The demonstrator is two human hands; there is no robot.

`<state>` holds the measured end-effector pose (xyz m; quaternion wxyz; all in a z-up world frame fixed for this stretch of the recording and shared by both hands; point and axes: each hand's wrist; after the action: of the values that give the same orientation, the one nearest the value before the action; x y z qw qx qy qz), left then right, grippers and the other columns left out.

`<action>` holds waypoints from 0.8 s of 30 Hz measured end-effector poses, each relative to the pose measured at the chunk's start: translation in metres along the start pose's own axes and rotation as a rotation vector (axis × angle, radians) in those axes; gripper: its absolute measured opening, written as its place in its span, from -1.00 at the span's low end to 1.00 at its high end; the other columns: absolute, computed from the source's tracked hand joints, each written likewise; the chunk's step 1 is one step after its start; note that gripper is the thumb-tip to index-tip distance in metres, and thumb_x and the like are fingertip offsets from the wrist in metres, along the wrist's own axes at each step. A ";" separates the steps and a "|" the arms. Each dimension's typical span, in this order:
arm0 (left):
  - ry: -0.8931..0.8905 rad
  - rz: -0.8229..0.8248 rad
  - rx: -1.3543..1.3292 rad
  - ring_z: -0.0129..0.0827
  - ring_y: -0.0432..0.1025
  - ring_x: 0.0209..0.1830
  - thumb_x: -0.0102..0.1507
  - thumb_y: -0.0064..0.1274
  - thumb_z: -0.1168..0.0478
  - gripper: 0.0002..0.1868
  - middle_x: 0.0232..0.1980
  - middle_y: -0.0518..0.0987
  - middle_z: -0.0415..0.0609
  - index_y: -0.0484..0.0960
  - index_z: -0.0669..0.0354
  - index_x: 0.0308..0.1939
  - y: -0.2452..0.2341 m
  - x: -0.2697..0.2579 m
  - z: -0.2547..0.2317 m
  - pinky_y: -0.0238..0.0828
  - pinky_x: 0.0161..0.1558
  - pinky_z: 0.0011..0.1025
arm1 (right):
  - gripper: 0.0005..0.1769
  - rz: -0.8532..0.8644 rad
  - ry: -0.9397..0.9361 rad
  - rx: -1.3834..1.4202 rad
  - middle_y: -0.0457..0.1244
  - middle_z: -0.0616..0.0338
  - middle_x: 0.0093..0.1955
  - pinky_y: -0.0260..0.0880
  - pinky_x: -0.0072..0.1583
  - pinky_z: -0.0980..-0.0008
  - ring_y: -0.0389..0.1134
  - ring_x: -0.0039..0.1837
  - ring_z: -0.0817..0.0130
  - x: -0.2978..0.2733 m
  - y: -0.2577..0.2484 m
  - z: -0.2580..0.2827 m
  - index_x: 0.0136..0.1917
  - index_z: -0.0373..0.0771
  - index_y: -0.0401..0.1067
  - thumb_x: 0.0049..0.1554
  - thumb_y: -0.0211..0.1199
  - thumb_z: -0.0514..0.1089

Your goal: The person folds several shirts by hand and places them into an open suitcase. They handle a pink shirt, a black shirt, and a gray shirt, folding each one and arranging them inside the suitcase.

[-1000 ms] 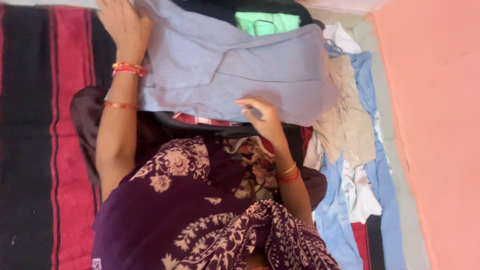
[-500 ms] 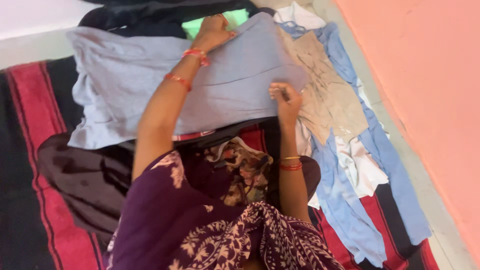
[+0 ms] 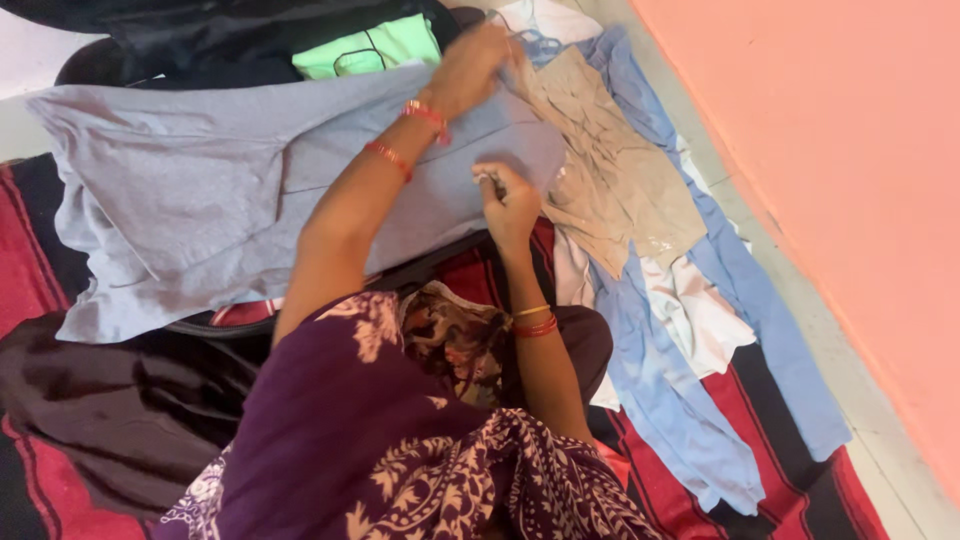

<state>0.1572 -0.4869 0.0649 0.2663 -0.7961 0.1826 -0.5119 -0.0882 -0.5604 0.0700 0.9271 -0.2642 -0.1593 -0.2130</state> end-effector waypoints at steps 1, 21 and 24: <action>0.096 0.047 0.017 0.04 0.38 0.20 0.04 0.07 0.50 -0.58 0.09 0.53 0.07 0.62 0.13 -0.03 -0.008 -0.009 -0.024 0.36 0.18 -0.12 | -0.88 -0.002 -0.012 0.009 0.45 0.24 -0.24 0.34 -0.20 0.54 0.41 -0.25 0.58 0.001 0.000 -0.001 -0.03 -0.19 0.59 0.18 0.26 -0.29; -0.603 0.316 0.605 -0.04 0.14 0.44 0.11 0.32 -0.15 -0.18 0.39 0.37 0.04 0.41 -0.06 0.41 -0.267 -0.246 -0.100 -0.01 0.25 0.33 | -0.91 -0.261 -0.143 0.417 0.33 0.31 -0.09 0.38 0.00 0.54 0.34 -0.06 0.58 0.086 -0.010 -0.098 -0.01 -0.34 0.50 0.18 0.29 -0.35; -0.685 0.100 0.665 0.05 0.14 0.45 0.30 0.21 -0.27 -0.22 0.38 0.36 0.14 0.43 0.11 0.41 -0.304 -0.292 -0.104 0.02 0.33 0.29 | -0.90 -0.242 -0.173 0.271 0.38 0.28 -0.10 0.38 0.00 0.57 0.36 -0.07 0.57 0.135 -0.007 -0.138 0.00 -0.36 0.53 0.18 0.29 -0.31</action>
<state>-0.0522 -0.1063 0.0755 0.5758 -0.7807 -0.0512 -0.2373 0.0500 -0.6848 0.0164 0.9047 -0.1332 -0.2960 -0.2760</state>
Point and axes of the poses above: each hand's wrist, its own x-axis towards the middle knuckle, its own y-axis out of the palm, z = x × y
